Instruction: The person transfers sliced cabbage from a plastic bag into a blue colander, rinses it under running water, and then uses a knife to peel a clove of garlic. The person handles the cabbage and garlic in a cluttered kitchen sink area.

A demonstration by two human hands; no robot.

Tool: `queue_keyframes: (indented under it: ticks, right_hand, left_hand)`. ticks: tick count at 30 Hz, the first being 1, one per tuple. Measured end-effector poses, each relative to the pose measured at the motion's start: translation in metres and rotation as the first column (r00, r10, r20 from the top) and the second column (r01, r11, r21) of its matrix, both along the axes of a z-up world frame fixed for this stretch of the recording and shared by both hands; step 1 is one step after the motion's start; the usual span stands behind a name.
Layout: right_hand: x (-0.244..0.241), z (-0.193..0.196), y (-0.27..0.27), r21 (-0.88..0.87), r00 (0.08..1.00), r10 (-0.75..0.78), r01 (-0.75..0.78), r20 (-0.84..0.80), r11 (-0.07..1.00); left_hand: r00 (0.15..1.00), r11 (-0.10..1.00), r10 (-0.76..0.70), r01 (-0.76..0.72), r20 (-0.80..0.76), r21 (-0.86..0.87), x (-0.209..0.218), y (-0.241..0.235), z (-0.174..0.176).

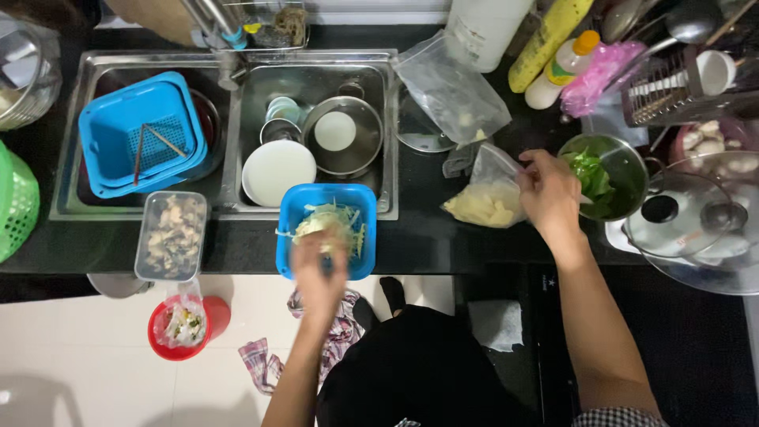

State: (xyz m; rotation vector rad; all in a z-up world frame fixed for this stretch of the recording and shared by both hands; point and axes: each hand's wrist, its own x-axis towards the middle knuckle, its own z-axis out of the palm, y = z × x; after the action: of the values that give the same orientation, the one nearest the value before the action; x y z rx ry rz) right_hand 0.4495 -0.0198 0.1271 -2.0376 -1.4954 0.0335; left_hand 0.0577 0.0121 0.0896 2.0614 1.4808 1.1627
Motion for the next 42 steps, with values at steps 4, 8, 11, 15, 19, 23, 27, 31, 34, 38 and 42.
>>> queue_keyframes:
  ticks: [4,8,11,15,19,23,27,31,34,38,42]
  right_hand:
    - [0.002,0.01,-0.006,-0.101,0.978,-0.037,0.016,-0.206,0.995]
    - [-0.009,0.012,-0.003,-0.155,0.908,-0.022,-0.047,-0.417,0.987]
    - [-0.018,0.004,0.001,-0.092,0.74,0.004,-0.089,-0.673,0.992]
    - [-0.032,-0.015,0.004,0.019,0.416,0.08,-0.149,-0.906,0.989]
    - [-0.039,-0.03,0.011,-0.066,0.255,-0.001,-0.245,-0.967,0.967]
    - [-0.052,-0.034,0.015,-0.032,0.247,0.042,-0.289,-0.968,0.957]
    - [-0.068,-0.029,0.014,-0.041,0.384,0.086,-0.311,-0.919,0.95]
    - [-0.082,-0.025,0.011,-0.08,0.466,0.072,-0.298,-0.882,0.951]
    - [-0.089,-0.024,0.01,-0.07,0.516,0.095,-0.291,-0.852,0.954]
    - [-0.092,-0.023,0.01,-0.009,0.414,0.114,-0.283,-0.903,0.959]
    - [-0.095,-0.018,0.009,-0.014,0.454,0.121,-0.283,-0.883,0.959]
  left_hand:
    - [0.909,0.879,-0.322,0.39,0.265,-0.273,0.082,-0.003,0.014]
    - [0.817,0.714,-0.416,0.565,0.399,-0.414,0.146,0.0,0.024]
    - [0.776,0.637,-0.35,0.608,0.525,-0.474,0.174,0.008,0.027]
    - [0.773,0.655,-0.324,0.6,0.546,-0.46,0.177,0.015,0.02]
    - [0.79,0.7,-0.277,0.555,0.546,-0.449,0.165,0.018,0.004]
    - [0.751,0.673,-0.26,0.592,0.606,-0.444,0.151,0.019,-0.006]
    - [0.71,0.61,-0.179,0.623,0.681,-0.49,0.142,0.019,-0.007]
    - [0.718,0.598,-0.174,0.621,0.674,-0.507,0.131,0.021,0.003]
    - [0.855,0.724,-0.259,0.48,0.45,-0.495,0.12,0.016,0.023]
    - [0.878,0.744,-0.308,0.462,0.367,-0.483,0.114,0.011,0.047]
    - [0.85,0.698,-0.335,0.514,0.407,-0.499,0.109,0.003,0.041]
